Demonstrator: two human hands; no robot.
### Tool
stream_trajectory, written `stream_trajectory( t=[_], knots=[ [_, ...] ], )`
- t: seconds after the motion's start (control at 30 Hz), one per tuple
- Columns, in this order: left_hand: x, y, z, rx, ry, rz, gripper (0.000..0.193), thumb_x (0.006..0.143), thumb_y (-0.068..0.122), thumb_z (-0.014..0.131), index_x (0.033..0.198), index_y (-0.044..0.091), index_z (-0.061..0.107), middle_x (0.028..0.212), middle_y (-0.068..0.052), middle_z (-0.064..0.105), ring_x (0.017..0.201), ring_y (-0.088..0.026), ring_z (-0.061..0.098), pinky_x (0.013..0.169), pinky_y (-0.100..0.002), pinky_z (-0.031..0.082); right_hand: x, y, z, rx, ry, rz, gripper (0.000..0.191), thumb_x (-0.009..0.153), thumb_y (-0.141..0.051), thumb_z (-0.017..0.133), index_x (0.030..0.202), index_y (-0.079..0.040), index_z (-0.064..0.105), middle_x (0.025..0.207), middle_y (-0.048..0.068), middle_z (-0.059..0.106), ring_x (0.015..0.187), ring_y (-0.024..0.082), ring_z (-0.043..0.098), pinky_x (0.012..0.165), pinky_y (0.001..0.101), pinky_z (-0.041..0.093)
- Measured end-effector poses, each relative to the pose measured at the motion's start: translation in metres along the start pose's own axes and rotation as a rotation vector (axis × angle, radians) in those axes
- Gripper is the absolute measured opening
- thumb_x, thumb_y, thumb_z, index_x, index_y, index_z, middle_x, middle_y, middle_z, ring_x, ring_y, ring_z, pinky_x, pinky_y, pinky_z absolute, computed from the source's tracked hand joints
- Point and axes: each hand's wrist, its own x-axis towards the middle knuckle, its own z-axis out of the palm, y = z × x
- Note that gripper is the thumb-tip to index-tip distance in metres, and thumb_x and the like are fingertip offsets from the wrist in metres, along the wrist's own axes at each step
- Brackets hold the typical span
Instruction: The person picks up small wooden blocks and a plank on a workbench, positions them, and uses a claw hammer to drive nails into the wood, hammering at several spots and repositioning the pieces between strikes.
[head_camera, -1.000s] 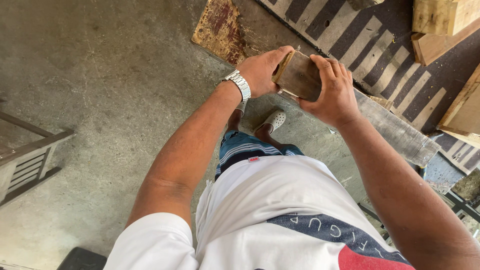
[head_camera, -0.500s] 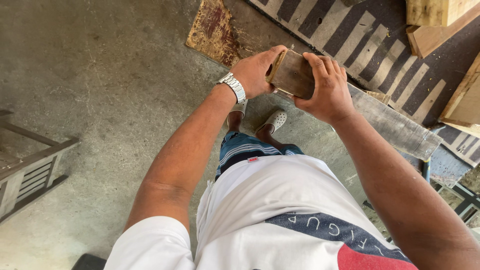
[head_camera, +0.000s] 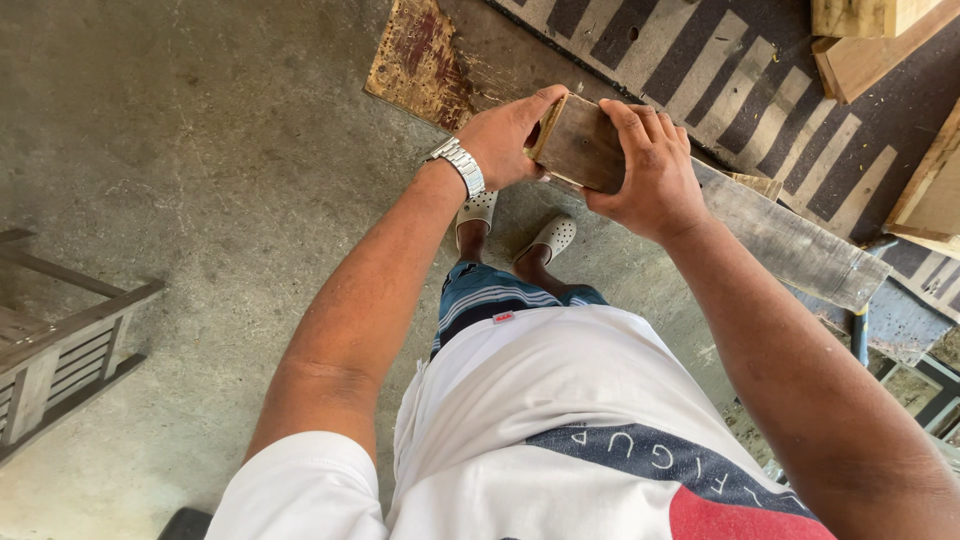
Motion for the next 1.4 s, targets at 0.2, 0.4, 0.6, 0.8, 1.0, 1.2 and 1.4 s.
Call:
stream_trajectory(
  t=[0.2,0.4,0.6,0.8,1.0,1.2,1.4],
  knots=[
    [-0.001,0.003,-0.001,0.016,-0.017,-0.012,0.105,0.072,0.023,0.091,0.155,0.023,0.027,0.141,-0.011,0.059,0.122,-0.029,0.063,0.102,-0.042,0.05,0.0,-0.001,-0.001,0.003,-0.009,0.012,0.099,0.067,-0.025,0.092,0.152,-0.011,0.043,0.141,0.016,0.052,0.131,0.037,0.049,0.112,0.0513,0.037],
    [-0.004,0.006,-0.008,0.016,-0.018,-0.002,0.102,0.072,0.026,0.09,0.154,0.023,0.029,0.14,-0.011,0.06,0.119,-0.03,0.064,0.1,-0.043,0.052,0.0,0.0,-0.002,0.0,-0.017,0.004,0.1,0.068,-0.026,0.092,0.154,-0.011,0.042,0.142,0.016,0.051,0.134,0.037,0.048,0.114,0.0513,0.035],
    [-0.013,0.007,-0.002,0.177,0.113,-0.154,0.095,0.067,0.056,0.092,0.133,0.012,0.039,0.125,-0.013,0.06,0.109,-0.027,0.067,0.082,-0.041,0.059,-0.001,0.011,-0.007,0.038,0.007,0.017,0.105,0.067,-0.026,0.095,0.156,-0.008,0.042,0.142,0.017,0.051,0.132,0.037,0.049,0.114,0.0496,0.039],
    [-0.055,-0.009,0.035,-0.029,0.412,-0.091,0.097,0.07,0.057,0.089,0.132,0.005,0.035,0.117,-0.021,0.06,0.097,-0.033,0.067,0.07,-0.042,0.058,-0.001,0.023,-0.013,0.064,0.072,0.007,0.101,0.07,-0.021,0.093,0.157,-0.004,0.044,0.142,0.017,0.052,0.132,0.036,0.052,0.115,0.0453,0.043],
    [-0.078,-0.018,0.058,-0.061,0.24,-0.131,0.049,0.096,0.035,0.073,0.133,0.018,0.046,0.127,-0.01,0.065,0.1,-0.026,0.074,0.084,-0.04,0.059,0.001,0.013,-0.011,0.055,0.054,0.019,0.1,0.07,-0.021,0.094,0.155,-0.004,0.044,0.141,0.017,0.052,0.133,0.036,0.052,0.113,0.0455,0.043],
    [-0.049,-0.03,0.012,0.028,0.315,0.055,0.105,0.07,0.039,0.087,0.152,0.021,0.024,0.137,-0.02,0.053,0.115,-0.035,0.062,0.084,-0.042,0.057,0.004,0.003,-0.011,0.025,0.017,0.023,0.103,0.068,-0.022,0.095,0.155,-0.006,0.042,0.142,0.017,0.05,0.132,0.035,0.052,0.112,0.0455,0.044],
    [-0.016,-0.013,-0.012,0.178,-0.12,-0.062,0.117,0.072,0.052,0.091,0.157,0.038,0.01,0.124,-0.014,0.054,0.116,-0.032,0.063,0.091,-0.046,0.055,0.007,-0.009,-0.01,0.026,0.004,0.027,0.102,0.067,-0.02,0.094,0.154,-0.007,0.043,0.139,0.016,0.051,0.132,0.034,0.054,0.111,0.0456,0.046]
  ],
)
